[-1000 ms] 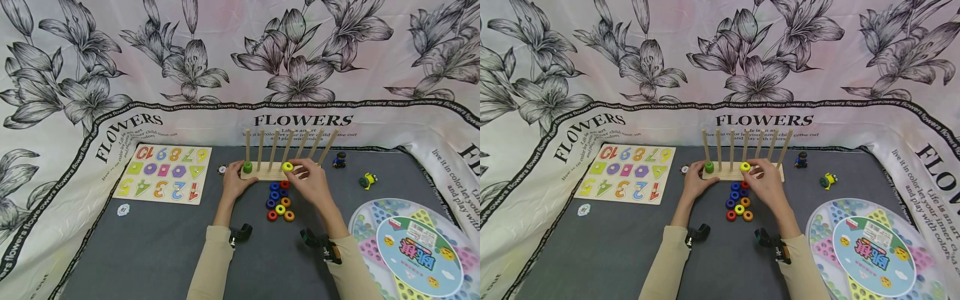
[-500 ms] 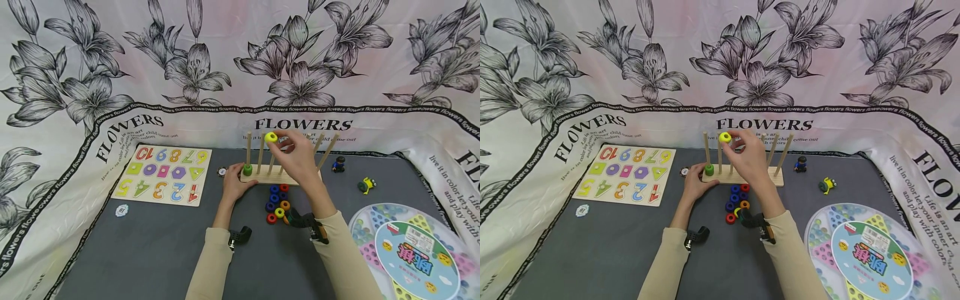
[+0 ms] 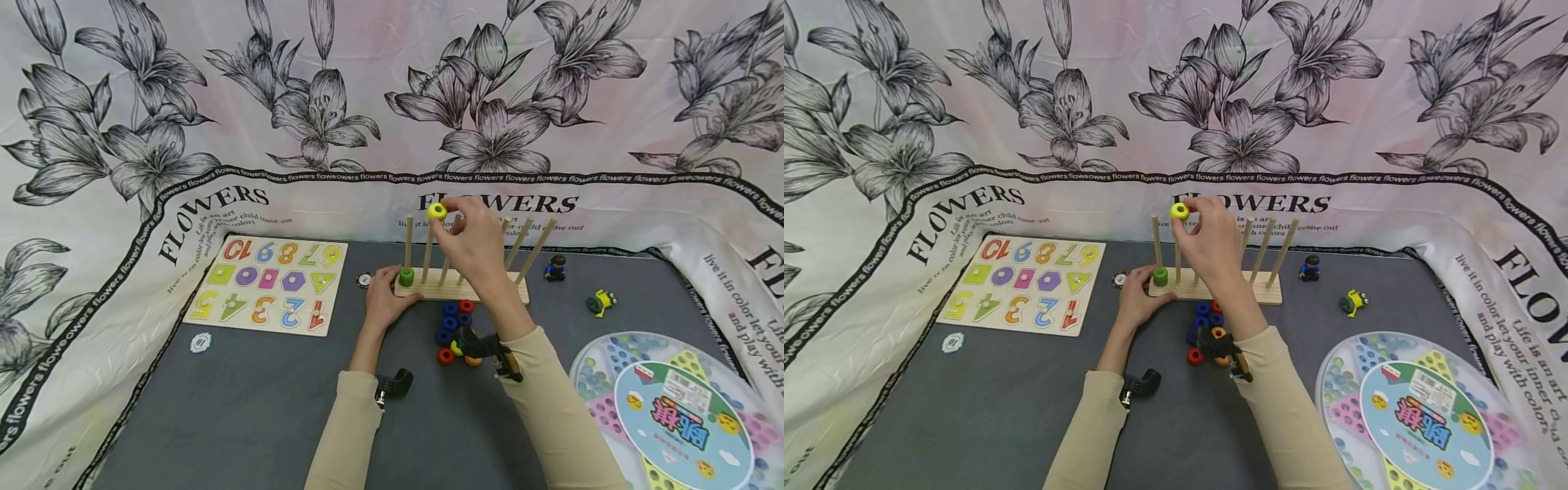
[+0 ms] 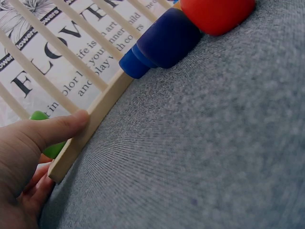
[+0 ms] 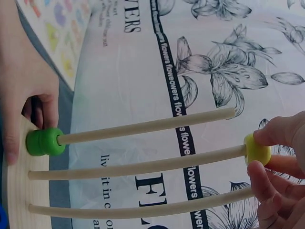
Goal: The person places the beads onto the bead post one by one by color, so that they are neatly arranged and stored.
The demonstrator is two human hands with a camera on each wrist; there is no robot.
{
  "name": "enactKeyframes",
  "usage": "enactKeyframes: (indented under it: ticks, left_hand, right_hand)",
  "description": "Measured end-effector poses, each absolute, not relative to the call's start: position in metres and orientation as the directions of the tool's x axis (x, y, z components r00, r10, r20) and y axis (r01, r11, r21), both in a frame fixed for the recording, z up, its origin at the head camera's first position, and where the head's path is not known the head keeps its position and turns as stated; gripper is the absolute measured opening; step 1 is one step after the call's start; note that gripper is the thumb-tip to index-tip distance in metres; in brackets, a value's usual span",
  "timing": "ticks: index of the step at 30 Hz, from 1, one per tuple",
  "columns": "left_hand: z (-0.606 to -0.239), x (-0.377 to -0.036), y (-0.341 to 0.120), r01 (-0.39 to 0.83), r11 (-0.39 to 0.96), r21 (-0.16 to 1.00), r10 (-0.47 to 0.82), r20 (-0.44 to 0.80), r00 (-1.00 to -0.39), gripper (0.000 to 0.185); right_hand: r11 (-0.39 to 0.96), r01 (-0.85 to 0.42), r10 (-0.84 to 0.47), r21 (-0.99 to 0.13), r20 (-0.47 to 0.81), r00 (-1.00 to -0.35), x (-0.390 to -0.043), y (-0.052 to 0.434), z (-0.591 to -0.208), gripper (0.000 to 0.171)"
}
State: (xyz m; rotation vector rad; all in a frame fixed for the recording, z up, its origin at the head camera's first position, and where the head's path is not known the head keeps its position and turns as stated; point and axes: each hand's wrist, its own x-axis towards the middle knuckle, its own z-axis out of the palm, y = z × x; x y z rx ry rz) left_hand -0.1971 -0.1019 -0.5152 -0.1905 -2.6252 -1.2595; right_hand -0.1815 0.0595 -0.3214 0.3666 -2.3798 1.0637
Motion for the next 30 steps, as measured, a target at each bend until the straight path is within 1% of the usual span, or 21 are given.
enactKeyframes:
  ticks: [7, 15, 24, 30]
  left_hand:
    - [-0.5159, -0.1961, -0.1023, 0.207, 0.628, 0.750, 0.015, 0.255, -0.967, 0.077]
    - [-0.5133, -0.1950, -0.1011, 0.214, 0.617, 0.757, 0.012, 0.263, -0.965, 0.076]
    - [-0.5135, -0.1957, -0.0994, 0.217, 0.614, 0.759, 0.015, 0.264, -0.964, 0.076]
    - [-0.5129, -0.1962, -0.0999, 0.197, 0.615, 0.763, 0.014, 0.239, -0.971, 0.076]
  right_hand:
    - [0.706, -0.404, -0.059, -0.582, 0.520, -0.852, -0.1813, 0.0562, -0.3225, 0.028]
    - [0.719, -0.415, -0.065, -0.558, 0.541, -0.839, -0.1821, 0.0543, -0.3233, 0.027]
    - [0.726, -0.408, -0.061, -0.553, 0.540, -0.839, -0.1823, 0.0559, -0.3231, 0.027]
    - [0.739, -0.412, -0.075, -0.534, 0.542, -0.837, -0.1830, 0.0564, -0.3244, 0.028]
